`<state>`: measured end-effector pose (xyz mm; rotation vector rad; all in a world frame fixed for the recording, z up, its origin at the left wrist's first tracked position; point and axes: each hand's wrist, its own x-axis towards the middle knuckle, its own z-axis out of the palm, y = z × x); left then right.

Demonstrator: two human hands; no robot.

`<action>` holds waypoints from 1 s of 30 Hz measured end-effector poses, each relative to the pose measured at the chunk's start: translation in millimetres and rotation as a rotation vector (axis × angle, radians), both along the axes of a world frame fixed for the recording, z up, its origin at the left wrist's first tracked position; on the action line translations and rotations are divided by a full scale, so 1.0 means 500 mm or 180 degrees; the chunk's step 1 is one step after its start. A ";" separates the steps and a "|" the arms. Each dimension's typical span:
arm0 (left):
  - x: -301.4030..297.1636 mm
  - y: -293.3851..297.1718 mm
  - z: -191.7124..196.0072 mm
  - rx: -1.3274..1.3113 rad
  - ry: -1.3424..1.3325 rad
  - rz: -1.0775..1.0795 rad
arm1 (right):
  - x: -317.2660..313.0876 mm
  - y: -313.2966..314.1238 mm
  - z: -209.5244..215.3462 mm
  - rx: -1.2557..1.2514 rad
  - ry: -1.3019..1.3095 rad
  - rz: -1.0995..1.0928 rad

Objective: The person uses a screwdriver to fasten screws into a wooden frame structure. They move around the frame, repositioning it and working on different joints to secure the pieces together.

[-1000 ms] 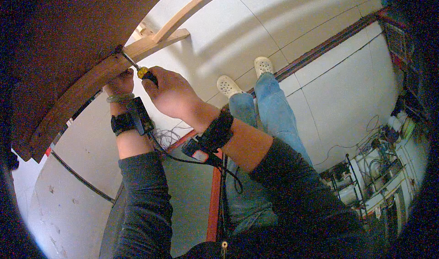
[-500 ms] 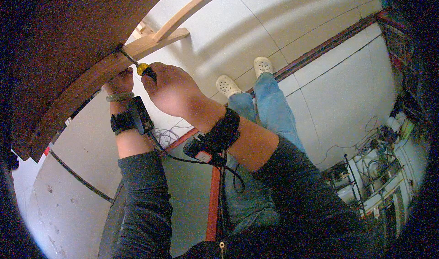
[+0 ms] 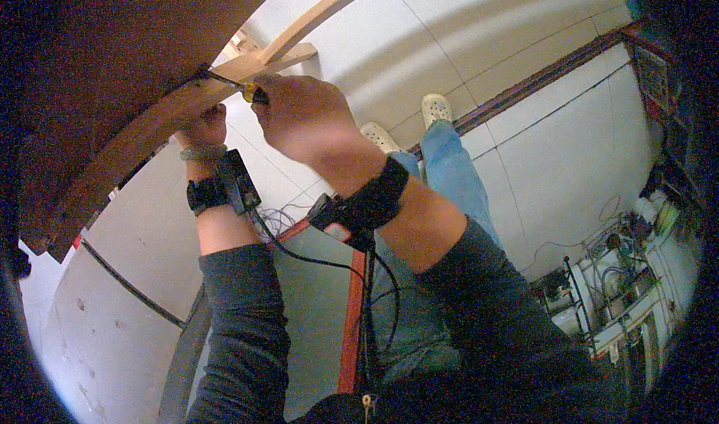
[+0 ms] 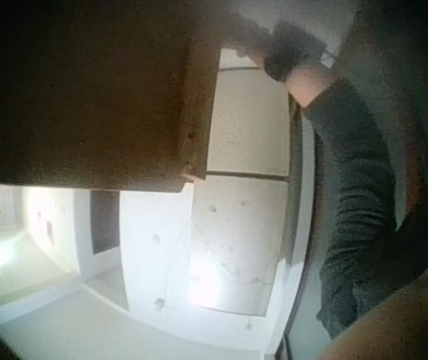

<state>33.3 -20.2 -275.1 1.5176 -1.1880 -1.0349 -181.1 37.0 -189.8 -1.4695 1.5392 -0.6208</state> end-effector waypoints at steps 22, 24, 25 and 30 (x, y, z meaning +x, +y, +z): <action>-0.008 0.002 0.026 0.1272 0.1943 0.1014 | 0.029 0.071 -0.013 0.3029 -0.4673 -0.2011; -0.008 0.002 0.021 0.1260 0.1865 0.1018 | 0.027 0.094 -0.017 0.2897 -0.3776 -0.1868; -0.008 0.002 0.018 0.1214 0.1835 0.0943 | 0.028 0.103 -0.018 0.2678 -0.3280 -0.1599; -0.010 0.006 0.009 0.1114 0.1660 0.0986 | 0.060 0.072 -0.036 0.1154 -0.1164 -0.1107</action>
